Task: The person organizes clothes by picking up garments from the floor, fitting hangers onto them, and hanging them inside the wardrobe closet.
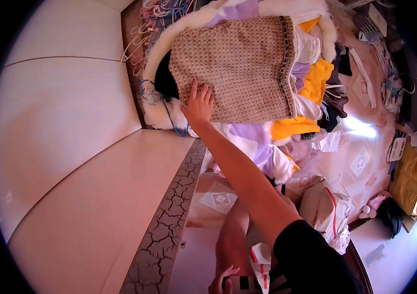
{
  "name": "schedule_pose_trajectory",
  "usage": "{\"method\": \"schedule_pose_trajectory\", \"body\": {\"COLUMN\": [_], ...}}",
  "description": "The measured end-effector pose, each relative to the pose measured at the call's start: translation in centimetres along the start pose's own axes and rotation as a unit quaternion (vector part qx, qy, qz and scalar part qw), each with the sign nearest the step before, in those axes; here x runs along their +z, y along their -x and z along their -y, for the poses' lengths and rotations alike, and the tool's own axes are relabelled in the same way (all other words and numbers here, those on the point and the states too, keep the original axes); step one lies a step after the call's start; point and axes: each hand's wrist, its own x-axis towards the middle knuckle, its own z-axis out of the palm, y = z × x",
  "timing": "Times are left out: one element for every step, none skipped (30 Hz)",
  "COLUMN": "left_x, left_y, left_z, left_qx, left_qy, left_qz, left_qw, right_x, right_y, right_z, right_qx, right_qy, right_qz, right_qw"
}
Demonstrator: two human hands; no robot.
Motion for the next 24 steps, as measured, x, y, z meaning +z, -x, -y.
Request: {"method": "schedule_pose_trajectory", "body": {"left_x": [-0.1,-0.3,-0.3,-0.2,-0.1,0.1,0.3,0.4,0.4,0.5,0.5,0.4,0.4,0.5,0.3,0.2,0.2,0.4,0.6,1.0,1.1,1.4,1.7,2.1], "left_y": [-0.1,-0.2,-0.2,-0.5,-0.4,-0.2,-0.3,0.0,0.5,0.6,0.6,0.3,0.2,-0.1,0.3,0.7,1.7,2.4,2.8,3.2,3.4,3.3,3.3,3.4], "left_z": [0.5,1.0,1.4,1.6,1.8,2.1,2.1,2.2,2.2,2.2,2.3,2.4,2.6,2.4,2.3,2.4,2.2,2.2,2.4,2.7,2.6,2.4,2.2,2.0], "left_qx": [0.0,-0.001,0.002,0.01,0.016,0.02,0.029,0.034,0.039,0.044,0.046,0.048,0.05,0.05,0.043,0.038,0.03,0.026,0.029,0.037,0.048,0.062,0.075,0.104], "left_qy": [0.003,0.002,-0.001,-0.001,0.0,0.003,0.006,0.007,0.006,0.006,0.005,0.003,0.002,0.002,0.006,0.005,0.001,-0.002,0.001,0.004,0.009,-0.003,-0.016,-0.04], "left_qz": [-0.003,-0.001,0.0,0.001,-0.001,-0.005,-0.006,-0.007,-0.008,-0.011,-0.014,-0.018,-0.021,-0.023,-0.027,-0.033,-0.039,-0.042,-0.042,-0.042,-0.042,-0.044,-0.046,-0.044], "left_qw": [1.0,1.0,1.0,1.0,1.0,1.0,1.0,0.999,0.999,0.999,0.999,0.999,0.999,0.998,0.999,0.999,0.999,0.999,0.999,0.998,0.998,0.997,0.996,0.993], "right_x": [1.0,1.6,3.1,3.5,2.6,1.7,0.8,0.1,-1.0,-1.0,-2.3,-2.3,-1.9,-0.2,1.5,2.8,4.3,4.8,4.2,3.3,1.7,-0.7,-4.2,-7.9], "right_y": [-0.2,0.0,0.4,1.8,2.7,2.9,3.1,3.8,4.1,3.6,2.7,1.9,0.6,-0.6,-1.1,-1.4,-1.3,-0.5,0.4,0.9,1.5,2.3,3.3,4.0], "right_z": [-0.4,-0.9,-2.8,-5.2,-7.6,-8.5,-8.6,-9.1,-8.9,-7.7,-5.6,-4.0,-3.1,-2.9,-2.8,-3.1,-3.1,-3.8,-5.4,-7.1,-7.6,-8.5,-9.2,-10.2], "right_qx": [-0.014,-0.024,-0.041,-0.038,-0.013,0.006,-0.001,-0.047,-0.091,-0.114,-0.133,-0.149,-0.145,-0.128,-0.11,-0.111,-0.128,-0.142,-0.138,-0.103,-0.072,-0.072,-0.061,-0.052], "right_qy": [0.037,0.076,0.056,0.063,0.026,-0.014,-0.012,0.006,0.023,0.003,0.013,0.022,0.017,0.094,0.167,0.151,0.137,0.134,0.14,0.098,0.048,-0.005,-0.073,-0.136], "right_qz": [-0.029,-0.054,0.003,0.001,0.065,0.126,0.118,0.078,0.036,0.023,-0.01,-0.043,-0.054,-0.107,-0.153,-0.138,-0.047,0.036,0.035,0.067,0.101,0.059,0.056,0.049], "right_qw": [0.999,0.995,0.998,0.997,0.997,0.992,0.993,0.996,0.995,0.993,0.991,0.988,0.988,0.981,0.968,0.973,0.981,0.98,0.98,0.988,0.991,0.996,0.994,0.988]}}
